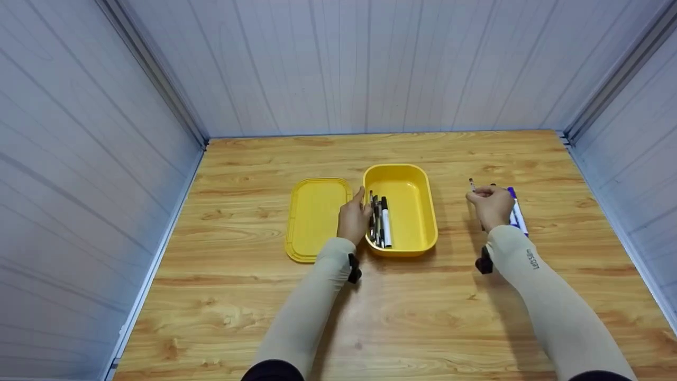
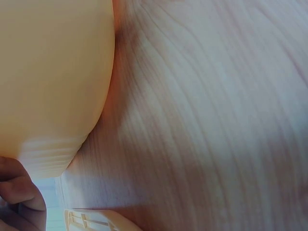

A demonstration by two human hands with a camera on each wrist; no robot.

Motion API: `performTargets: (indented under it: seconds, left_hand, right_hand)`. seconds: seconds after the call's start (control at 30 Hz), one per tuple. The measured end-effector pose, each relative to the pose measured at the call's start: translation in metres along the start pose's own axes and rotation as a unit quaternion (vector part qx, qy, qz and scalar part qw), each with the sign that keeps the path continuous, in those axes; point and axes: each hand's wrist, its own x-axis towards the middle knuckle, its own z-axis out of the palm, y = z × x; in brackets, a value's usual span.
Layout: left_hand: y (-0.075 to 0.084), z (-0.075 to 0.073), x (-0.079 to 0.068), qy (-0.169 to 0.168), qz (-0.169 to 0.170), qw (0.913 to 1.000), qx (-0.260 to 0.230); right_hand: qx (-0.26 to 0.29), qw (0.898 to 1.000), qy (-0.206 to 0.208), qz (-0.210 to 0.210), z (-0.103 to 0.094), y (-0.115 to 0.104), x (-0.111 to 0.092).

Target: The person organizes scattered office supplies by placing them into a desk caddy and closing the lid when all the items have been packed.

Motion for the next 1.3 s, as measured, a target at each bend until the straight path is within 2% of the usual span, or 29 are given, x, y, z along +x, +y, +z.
performTargets:
  seconds: [0.63, 0.83, 1.07, 1.3]
  left_hand:
    - [0.0, 0.001, 0.0, -0.008, -0.016, 0.9998, -0.012]
    - [-0.001, 0.001, 0.0, -0.008, -0.017, 0.9997, -0.014]
    - [-0.001, 0.001, 0.0, 0.008, 0.007, 0.9999, 0.005]
    - [0.0, 0.001, 0.0, 0.001, 0.0, 1.0, 0.007]
  right_hand:
    - [0.033, 0.999, -0.025, 0.006, 0.013, -0.017, -0.014]
    - [0.057, 0.998, -0.02, 0.005, 0.016, -0.02, -0.016]
    - [0.053, 0.998, -0.016, 0.007, 0.019, -0.024, -0.019]
    - [0.065, 0.998, -0.004, -0.001, 0.023, -0.026, -0.019]
